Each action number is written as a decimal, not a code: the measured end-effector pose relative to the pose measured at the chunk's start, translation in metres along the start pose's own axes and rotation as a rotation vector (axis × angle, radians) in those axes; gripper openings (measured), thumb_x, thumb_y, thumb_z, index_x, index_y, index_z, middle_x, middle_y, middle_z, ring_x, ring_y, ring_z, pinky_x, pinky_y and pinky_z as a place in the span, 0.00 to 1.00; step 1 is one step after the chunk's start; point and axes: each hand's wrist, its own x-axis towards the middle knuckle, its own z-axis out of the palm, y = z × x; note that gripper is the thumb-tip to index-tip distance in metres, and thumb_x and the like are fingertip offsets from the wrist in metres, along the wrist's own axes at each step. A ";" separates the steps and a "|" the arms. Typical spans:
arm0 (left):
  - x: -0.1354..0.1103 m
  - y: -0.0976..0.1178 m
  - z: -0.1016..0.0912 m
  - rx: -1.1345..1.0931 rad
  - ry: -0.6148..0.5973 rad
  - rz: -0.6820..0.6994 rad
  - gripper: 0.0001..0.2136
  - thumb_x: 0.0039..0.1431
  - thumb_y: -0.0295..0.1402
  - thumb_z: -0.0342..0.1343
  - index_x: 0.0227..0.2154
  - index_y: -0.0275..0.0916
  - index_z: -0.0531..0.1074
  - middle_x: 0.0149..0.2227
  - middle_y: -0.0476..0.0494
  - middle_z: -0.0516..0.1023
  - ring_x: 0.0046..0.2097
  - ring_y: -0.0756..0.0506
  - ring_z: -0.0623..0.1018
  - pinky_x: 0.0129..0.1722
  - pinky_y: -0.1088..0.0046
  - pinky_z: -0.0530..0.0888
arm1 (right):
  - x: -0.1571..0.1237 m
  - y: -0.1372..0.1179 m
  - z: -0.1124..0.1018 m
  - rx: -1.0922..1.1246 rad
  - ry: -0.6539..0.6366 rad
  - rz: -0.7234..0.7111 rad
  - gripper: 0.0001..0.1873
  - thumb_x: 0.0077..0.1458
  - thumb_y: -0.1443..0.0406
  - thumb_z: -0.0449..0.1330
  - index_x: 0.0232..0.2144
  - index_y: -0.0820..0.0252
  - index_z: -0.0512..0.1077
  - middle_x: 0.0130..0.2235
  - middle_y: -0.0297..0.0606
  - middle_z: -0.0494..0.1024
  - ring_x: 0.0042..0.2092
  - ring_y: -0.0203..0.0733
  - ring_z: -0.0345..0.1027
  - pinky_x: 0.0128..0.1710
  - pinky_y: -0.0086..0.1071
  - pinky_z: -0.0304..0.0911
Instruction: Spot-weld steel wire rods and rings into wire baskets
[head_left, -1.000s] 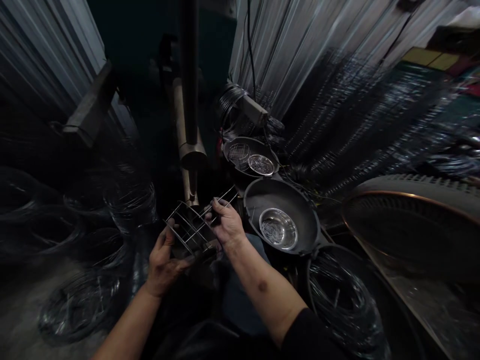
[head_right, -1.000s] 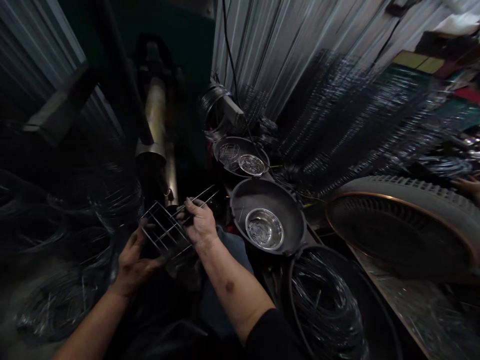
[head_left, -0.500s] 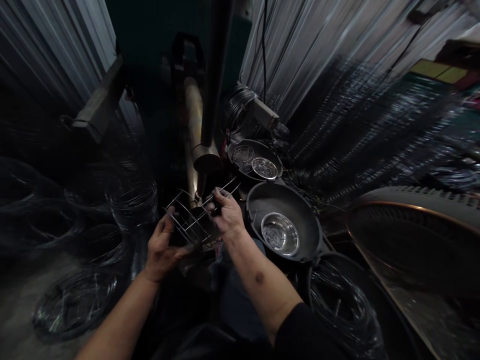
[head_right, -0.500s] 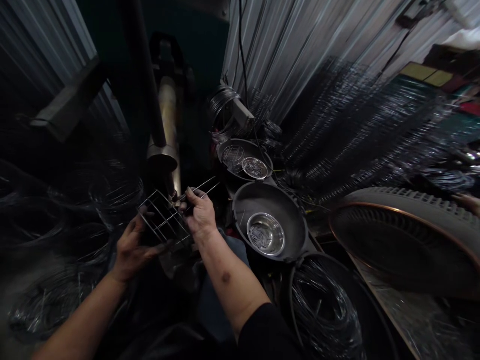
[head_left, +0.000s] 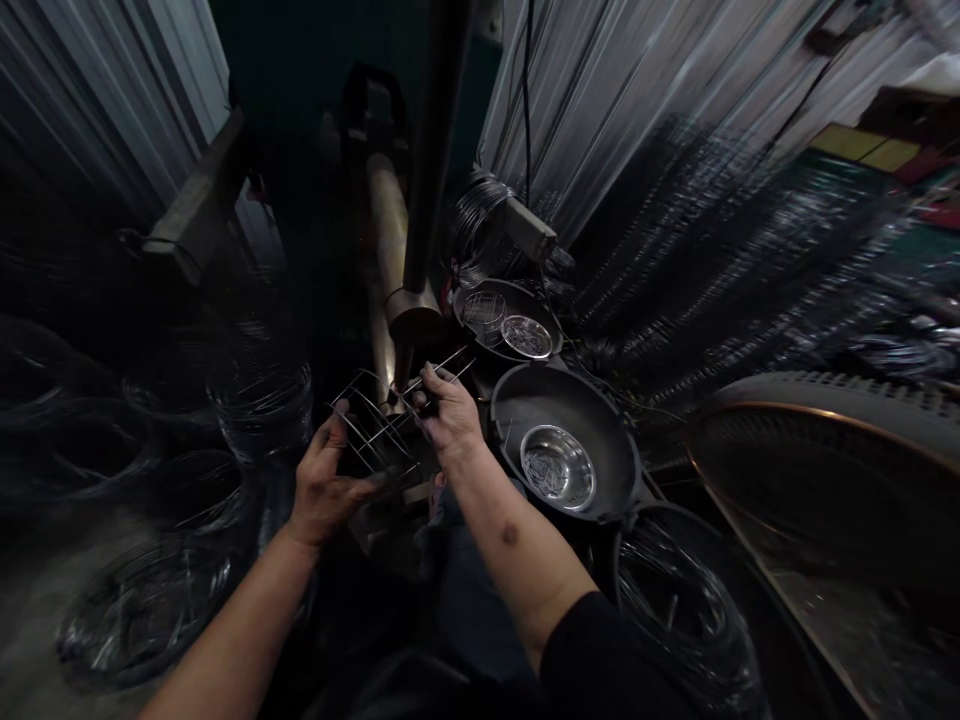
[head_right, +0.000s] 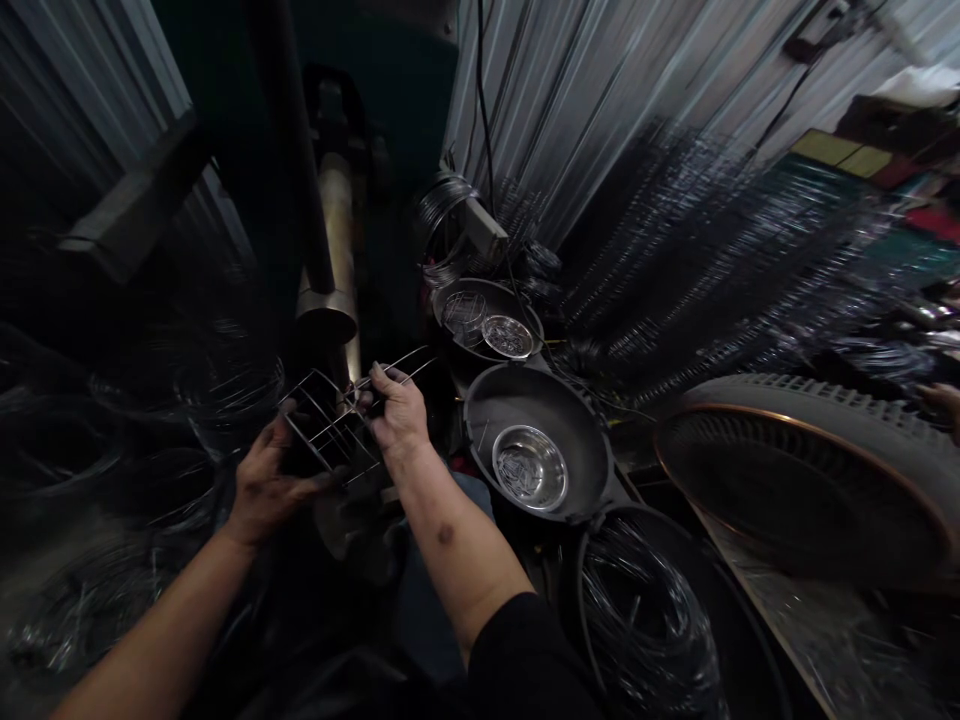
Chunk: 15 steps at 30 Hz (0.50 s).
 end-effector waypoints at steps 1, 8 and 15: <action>0.001 -0.001 0.000 -0.001 -0.005 0.013 0.48 0.45 0.49 0.66 0.65 0.39 0.51 0.59 0.33 0.67 0.55 0.36 0.72 0.54 0.59 0.73 | 0.001 0.000 0.000 0.008 0.000 0.000 0.10 0.48 0.71 0.66 0.24 0.61 0.66 0.18 0.26 0.68 0.17 0.27 0.58 0.18 0.19 0.58; 0.006 -0.003 0.003 -0.048 -0.028 0.019 0.47 0.46 0.49 0.65 0.66 0.39 0.51 0.59 0.33 0.66 0.56 0.36 0.72 0.54 0.59 0.73 | 0.004 -0.001 -0.001 0.037 0.011 -0.009 0.10 0.50 0.72 0.63 0.23 0.62 0.66 0.18 0.27 0.69 0.17 0.27 0.58 0.19 0.20 0.59; 0.007 -0.007 -0.010 -0.058 -0.037 -0.041 0.44 0.43 0.49 0.67 0.62 0.39 0.58 0.57 0.35 0.69 0.55 0.35 0.72 0.54 0.59 0.72 | 0.006 0.008 0.008 0.041 0.050 0.007 0.10 0.54 0.74 0.58 0.23 0.61 0.65 0.17 0.27 0.68 0.17 0.29 0.56 0.19 0.22 0.59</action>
